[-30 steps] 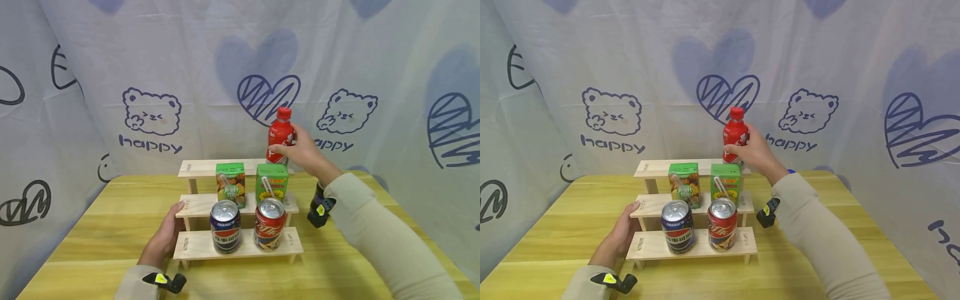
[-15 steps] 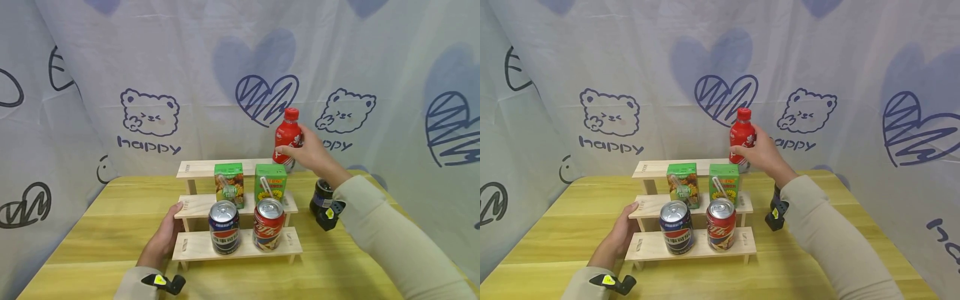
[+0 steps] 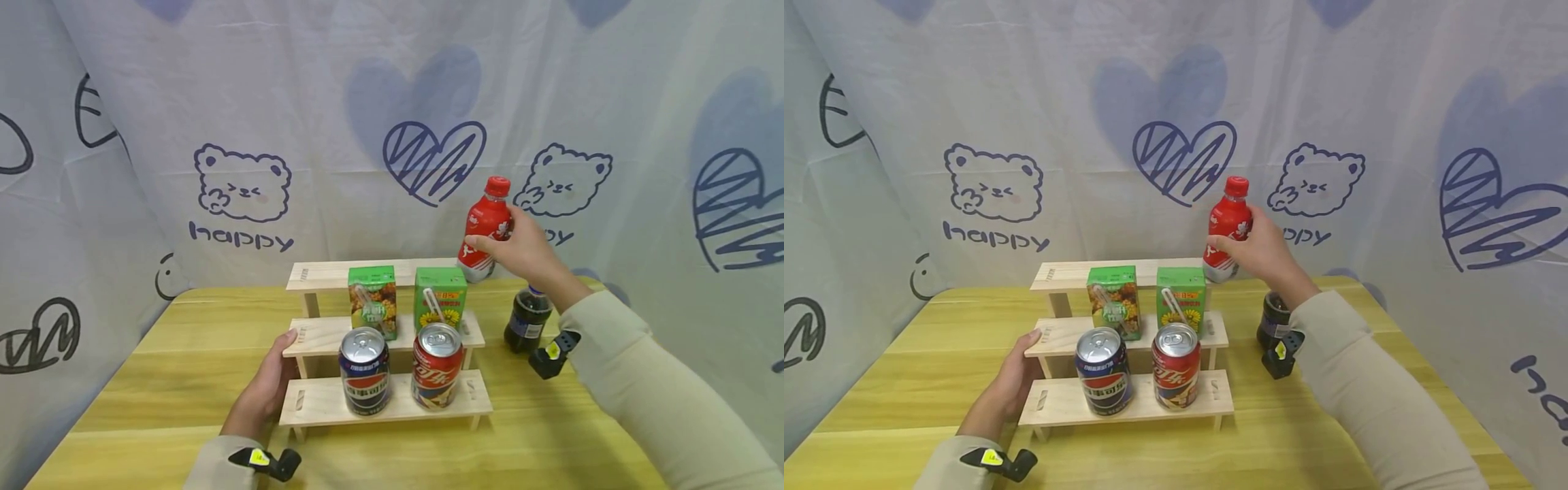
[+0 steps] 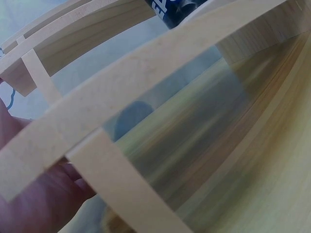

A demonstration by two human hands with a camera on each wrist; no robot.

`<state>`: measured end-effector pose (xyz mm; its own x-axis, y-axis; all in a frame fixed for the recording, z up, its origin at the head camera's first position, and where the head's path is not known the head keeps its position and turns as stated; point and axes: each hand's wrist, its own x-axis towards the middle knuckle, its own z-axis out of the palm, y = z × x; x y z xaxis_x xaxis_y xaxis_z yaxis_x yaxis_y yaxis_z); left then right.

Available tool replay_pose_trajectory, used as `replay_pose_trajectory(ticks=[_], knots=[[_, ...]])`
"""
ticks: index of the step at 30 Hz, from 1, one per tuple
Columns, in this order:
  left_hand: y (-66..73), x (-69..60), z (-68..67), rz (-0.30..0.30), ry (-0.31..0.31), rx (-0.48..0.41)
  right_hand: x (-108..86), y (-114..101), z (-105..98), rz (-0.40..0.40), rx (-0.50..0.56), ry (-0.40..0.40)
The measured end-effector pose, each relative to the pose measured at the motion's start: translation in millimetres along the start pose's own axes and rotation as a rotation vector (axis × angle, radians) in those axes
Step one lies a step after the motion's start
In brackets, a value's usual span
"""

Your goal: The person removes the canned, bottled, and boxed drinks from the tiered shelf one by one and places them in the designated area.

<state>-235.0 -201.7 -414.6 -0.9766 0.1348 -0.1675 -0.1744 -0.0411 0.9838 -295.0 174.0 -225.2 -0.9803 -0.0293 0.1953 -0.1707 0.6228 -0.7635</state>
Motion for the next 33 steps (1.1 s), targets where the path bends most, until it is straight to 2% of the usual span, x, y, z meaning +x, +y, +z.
replay_pose_trajectory(ticks=[10, 20, 33], knots=[[0.6, 0.0, 0.5, 0.001, -0.010, 0.005, -4.3, 13.3, -16.7, 0.009, -0.059, 0.052], [-0.4, 0.0, -0.7, -0.011, -0.013, -0.017, -8.0, 28.0, -28.3, 0.034, -0.060, 0.047], [-1.5, -0.7, -0.9, -0.001, -0.014, 0.006, -13.3, 41.6, -42.5, 0.069, -0.072, 0.069]])
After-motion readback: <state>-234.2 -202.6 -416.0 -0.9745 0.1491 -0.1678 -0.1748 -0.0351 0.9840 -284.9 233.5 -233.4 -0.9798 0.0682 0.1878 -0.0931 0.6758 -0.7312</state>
